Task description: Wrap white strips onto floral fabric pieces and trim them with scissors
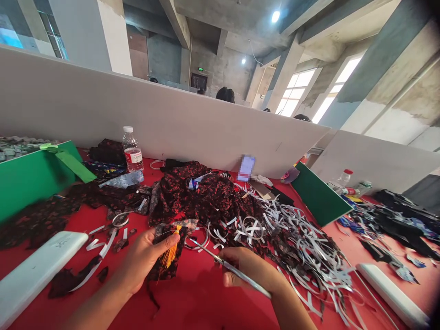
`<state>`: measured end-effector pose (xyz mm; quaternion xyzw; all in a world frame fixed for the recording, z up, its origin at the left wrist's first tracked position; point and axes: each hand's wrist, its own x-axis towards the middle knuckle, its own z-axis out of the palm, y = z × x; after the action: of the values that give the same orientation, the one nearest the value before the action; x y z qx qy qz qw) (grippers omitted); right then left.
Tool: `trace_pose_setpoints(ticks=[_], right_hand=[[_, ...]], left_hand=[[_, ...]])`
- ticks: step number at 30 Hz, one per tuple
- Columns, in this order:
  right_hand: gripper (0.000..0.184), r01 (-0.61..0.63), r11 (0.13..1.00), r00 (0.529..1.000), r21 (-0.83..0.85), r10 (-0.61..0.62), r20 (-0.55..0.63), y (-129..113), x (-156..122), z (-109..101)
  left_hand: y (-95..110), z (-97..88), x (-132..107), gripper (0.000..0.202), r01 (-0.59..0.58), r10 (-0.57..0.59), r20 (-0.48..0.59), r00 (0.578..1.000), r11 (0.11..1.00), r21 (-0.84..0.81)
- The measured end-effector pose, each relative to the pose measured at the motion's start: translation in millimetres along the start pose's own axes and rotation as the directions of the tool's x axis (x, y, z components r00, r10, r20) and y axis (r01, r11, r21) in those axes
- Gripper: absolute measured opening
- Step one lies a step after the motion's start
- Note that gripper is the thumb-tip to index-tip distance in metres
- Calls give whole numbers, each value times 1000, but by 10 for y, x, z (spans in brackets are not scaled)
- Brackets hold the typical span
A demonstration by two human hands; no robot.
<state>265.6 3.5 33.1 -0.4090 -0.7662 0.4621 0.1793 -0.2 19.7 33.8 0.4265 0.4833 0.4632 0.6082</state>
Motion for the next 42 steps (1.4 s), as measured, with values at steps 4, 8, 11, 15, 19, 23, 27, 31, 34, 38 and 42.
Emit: trace_pose_setpoints(ticks=[4,8,11,15,19,23,27,31,34,38,42], right_hand=[[54,-10,997,1000,71,10,-6,-13,-8,-3],[61,41,996,999,75,-43,28,0,-17,-26],[63,46,996,997,81,-51,61,10,-29,-37],[60,19,997,996,75,-25,83,-25,-51,-37],[49,6,998,1000,-55,-6,-4,-123,-67,-48],[45,77,976,993,-204,-92,-67,-221,-83,-61],[45,147,951,979,-273,-179,-95,-275,-102,-47],[46,137,944,975,-300,-182,-127,-295,-121,-11],[46,110,941,977,-321,-162,-140,-285,-129,13],[45,123,939,972,-322,-180,-153,-259,-137,30],[45,120,941,970,-316,-179,-165,-245,-151,39]], left_hand=[[8,10,-16,27,-21,18,24,1000,992,125],[32,7,-51,26,-17,-5,110,994,980,200],[59,14,-80,27,-43,0,163,987,964,263],[56,12,-90,26,-84,-3,266,964,945,316],[-10,-18,-78,22,-132,35,284,958,934,331],[-48,-36,-93,21,-188,75,321,944,921,340],[-13,-34,-126,22,-285,157,340,927,886,367],[24,-39,-145,20,-385,238,364,900,826,411],[41,-41,-151,15,-448,293,382,877,787,424],[68,-21,-154,10,-460,289,414,863,788,409],[71,-11,-149,10,-491,312,425,850,762,422]])
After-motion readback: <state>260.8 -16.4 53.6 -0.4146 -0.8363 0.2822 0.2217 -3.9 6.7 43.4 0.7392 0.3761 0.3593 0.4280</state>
